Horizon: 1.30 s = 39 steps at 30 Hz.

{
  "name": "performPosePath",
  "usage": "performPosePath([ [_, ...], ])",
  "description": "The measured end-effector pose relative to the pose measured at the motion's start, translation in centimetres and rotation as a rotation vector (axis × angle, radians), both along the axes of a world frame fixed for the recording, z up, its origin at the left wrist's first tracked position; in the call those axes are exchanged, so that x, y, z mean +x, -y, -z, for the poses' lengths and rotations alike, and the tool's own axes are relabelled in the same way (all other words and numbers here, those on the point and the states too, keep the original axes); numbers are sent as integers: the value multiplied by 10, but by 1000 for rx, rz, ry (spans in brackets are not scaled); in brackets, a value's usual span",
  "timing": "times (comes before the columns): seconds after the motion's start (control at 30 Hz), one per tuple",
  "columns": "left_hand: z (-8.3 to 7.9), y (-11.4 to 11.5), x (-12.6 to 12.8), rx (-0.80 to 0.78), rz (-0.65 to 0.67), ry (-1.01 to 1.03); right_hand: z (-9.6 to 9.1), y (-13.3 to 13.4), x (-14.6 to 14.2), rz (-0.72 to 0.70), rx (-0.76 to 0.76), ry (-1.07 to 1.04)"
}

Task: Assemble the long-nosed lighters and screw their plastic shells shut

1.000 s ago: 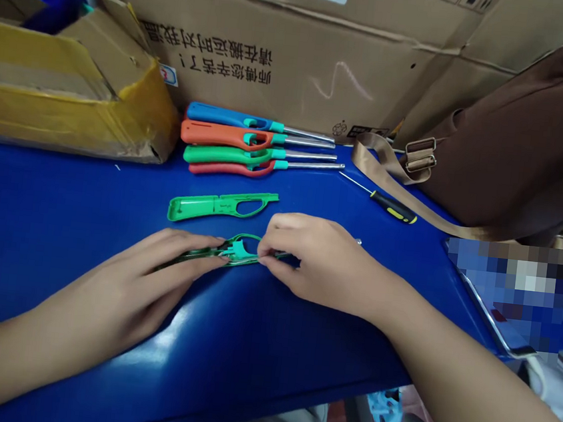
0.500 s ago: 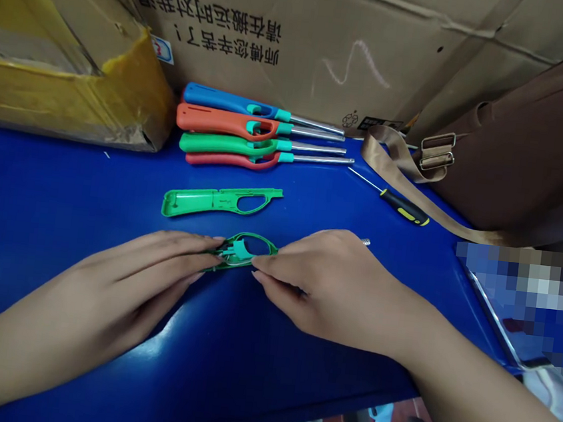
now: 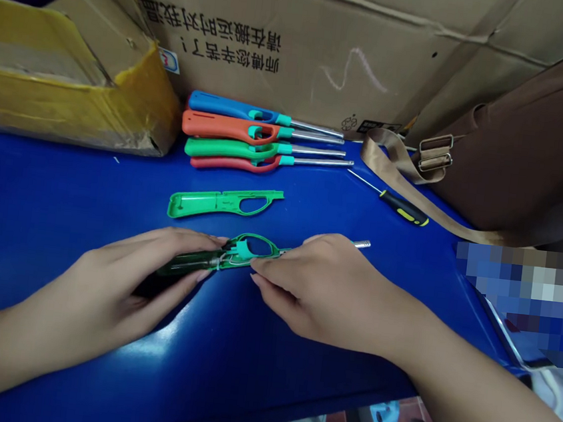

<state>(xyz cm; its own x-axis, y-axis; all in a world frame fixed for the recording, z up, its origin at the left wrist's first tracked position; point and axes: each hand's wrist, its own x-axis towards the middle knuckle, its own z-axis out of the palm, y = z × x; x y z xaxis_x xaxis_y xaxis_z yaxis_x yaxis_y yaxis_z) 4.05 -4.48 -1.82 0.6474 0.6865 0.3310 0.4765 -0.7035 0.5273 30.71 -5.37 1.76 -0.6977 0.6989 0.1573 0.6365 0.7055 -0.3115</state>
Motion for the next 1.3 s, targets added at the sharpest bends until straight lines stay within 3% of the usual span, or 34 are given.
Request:
performPosePath([
  [0.47, -5, -3, 2, -45, 23, 20, -9, 5, -1, 37, -132, 38],
  [0.67, -4, -5, 2, -30, 23, 32, -7, 5, 0, 48, -42, -66],
  [1.3, -1, -4, 2, 62, -10, 126, -3, 4, 0, 10, -25, 38],
])
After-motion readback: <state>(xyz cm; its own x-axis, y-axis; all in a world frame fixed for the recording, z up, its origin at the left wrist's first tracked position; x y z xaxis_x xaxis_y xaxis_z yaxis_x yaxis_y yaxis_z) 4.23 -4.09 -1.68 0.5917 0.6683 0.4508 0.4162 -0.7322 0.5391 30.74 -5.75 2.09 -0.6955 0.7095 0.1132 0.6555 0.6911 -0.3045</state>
